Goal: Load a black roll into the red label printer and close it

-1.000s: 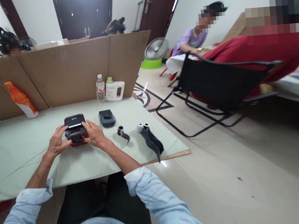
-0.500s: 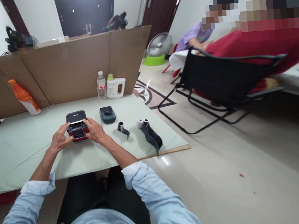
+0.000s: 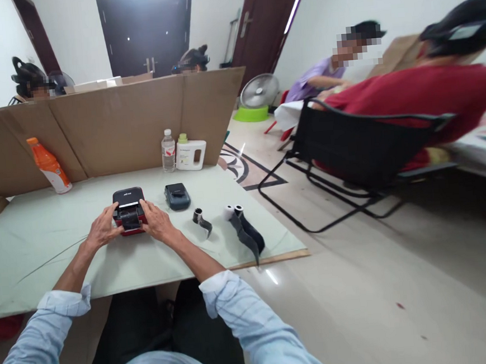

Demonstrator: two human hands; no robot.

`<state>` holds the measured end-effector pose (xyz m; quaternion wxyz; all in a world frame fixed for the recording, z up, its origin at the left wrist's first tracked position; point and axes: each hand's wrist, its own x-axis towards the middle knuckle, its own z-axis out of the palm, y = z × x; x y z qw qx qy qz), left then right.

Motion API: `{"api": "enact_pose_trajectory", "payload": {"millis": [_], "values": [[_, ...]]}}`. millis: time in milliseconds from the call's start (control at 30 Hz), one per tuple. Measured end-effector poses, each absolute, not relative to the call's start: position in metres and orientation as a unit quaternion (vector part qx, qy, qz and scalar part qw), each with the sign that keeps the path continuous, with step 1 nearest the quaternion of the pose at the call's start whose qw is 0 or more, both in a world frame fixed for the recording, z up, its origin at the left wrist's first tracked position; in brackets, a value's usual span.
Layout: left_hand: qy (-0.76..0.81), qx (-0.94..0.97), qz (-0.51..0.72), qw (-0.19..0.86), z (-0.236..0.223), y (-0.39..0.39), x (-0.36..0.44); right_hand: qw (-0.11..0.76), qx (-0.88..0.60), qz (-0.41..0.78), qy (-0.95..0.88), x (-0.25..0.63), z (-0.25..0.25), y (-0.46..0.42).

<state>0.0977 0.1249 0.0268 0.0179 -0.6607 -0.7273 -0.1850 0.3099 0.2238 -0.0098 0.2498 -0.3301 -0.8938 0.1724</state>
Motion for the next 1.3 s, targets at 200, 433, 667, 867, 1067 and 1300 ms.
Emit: {"api": "enact_pose_trajectory", "payload": {"millis": [200,433,667,867,1067,1300], "values": [[-0.702,-0.679,-0.215,0.015,0.016,0.133,0.091,0.255,-0.341,0.188,-0.885,0.309,-0.012,0.225],[-0.699,-0.662,-0.270,-0.003,-0.004,0.129,0.102,0.310,-0.324,0.191,-0.873,0.307,-0.029,0.216],[-0.710,-0.645,-0.280,0.033,0.015,0.091,0.050,0.311,-0.274,0.213,-0.885,0.252,-0.011,0.196],[-0.745,-0.607,-0.272,0.059,0.024,0.044,-0.011,0.280,-0.227,0.252,-0.898,0.185,0.005,0.165],[-0.763,-0.566,-0.309,0.048,0.011,0.028,-0.022,0.249,-0.235,0.287,-0.895,0.166,-0.003,0.156],[-0.763,-0.538,-0.357,0.045,0.004,0.027,-0.011,0.216,-0.236,0.261,-0.911,0.211,-0.027,0.155]]}}
